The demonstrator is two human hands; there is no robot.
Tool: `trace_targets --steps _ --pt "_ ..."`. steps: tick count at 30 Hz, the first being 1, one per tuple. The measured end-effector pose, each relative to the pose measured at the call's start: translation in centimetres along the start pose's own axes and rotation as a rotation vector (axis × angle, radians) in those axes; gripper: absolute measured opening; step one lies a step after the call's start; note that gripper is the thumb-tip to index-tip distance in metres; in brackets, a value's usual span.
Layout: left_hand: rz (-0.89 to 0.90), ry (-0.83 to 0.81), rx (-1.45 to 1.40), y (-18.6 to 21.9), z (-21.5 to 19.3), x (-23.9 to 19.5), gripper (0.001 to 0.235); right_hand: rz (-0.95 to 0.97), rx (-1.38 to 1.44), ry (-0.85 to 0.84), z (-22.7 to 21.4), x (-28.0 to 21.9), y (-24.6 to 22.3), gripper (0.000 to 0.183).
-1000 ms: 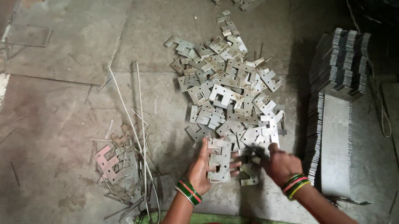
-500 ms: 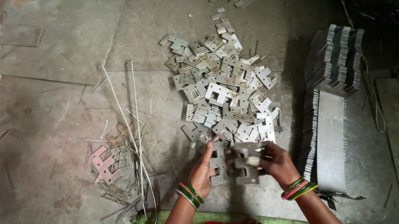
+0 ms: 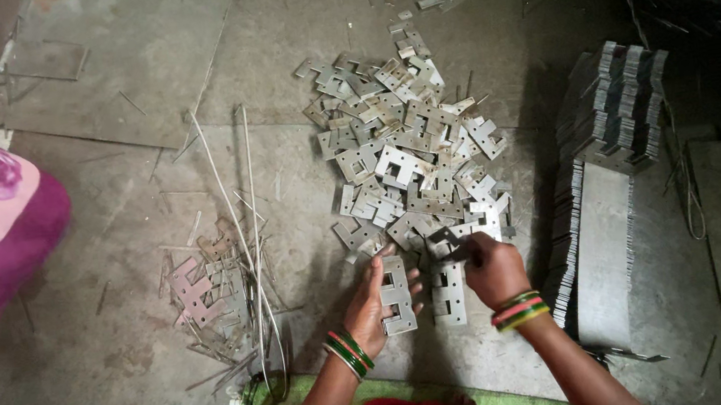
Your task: The person sorts small metal pieces on the floor, picking them up by hand and placing them into a larger stack on a piece of cardboard.
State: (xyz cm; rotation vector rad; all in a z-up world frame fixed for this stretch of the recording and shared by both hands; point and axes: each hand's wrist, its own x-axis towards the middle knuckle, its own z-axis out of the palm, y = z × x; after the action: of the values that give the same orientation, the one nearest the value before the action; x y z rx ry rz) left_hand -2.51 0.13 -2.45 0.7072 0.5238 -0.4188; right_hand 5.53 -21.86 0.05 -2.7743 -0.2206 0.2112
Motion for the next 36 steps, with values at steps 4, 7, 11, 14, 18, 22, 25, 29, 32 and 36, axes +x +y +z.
trace_targets --steps 4,7,11,14,18,22,25,29,32,36 --pt "-0.007 -0.084 -0.085 -0.2 -0.1 0.3 0.074 0.050 0.728 -0.251 -1.8 -1.2 -0.8 0.049" --pt "-0.015 -0.039 -0.100 0.2 0.6 0.0 0.072 0.146 0.265 -0.248 -0.3 -2.1 -2.5 0.051" --pt "-0.024 -0.025 -0.086 0.4 0.4 -0.5 0.073 0.165 0.174 -0.054 2.4 -3.0 -1.3 0.062" --pt "-0.007 -0.008 -0.062 0.4 -0.3 -0.3 0.071 0.239 0.489 -0.043 2.9 -2.8 0.6 0.040" --pt "0.070 0.006 0.015 0.2 -0.8 0.0 0.070 0.102 0.619 -0.118 0.1 -2.5 0.7 0.037" --pt "-0.142 0.047 0.048 0.7 -0.3 0.1 0.078 0.346 0.460 -0.282 -3.0 1.4 0.1 0.059" --pt "-0.060 -0.112 0.046 0.8 -0.2 -0.3 0.087 0.337 -0.026 -0.069 -1.3 3.6 2.6 0.070" --pt "-0.096 -0.083 0.007 1.5 0.2 -1.0 0.081 0.281 0.149 0.016 2.5 5.8 8.1 0.080" --pt "-0.095 -0.080 0.016 1.7 0.3 -1.1 0.080 0.273 0.261 0.006 4.3 6.3 9.7 0.056" --pt "-0.097 -0.033 0.053 1.3 0.1 -0.7 0.077 0.215 0.025 0.107 4.3 5.7 9.1 0.067"
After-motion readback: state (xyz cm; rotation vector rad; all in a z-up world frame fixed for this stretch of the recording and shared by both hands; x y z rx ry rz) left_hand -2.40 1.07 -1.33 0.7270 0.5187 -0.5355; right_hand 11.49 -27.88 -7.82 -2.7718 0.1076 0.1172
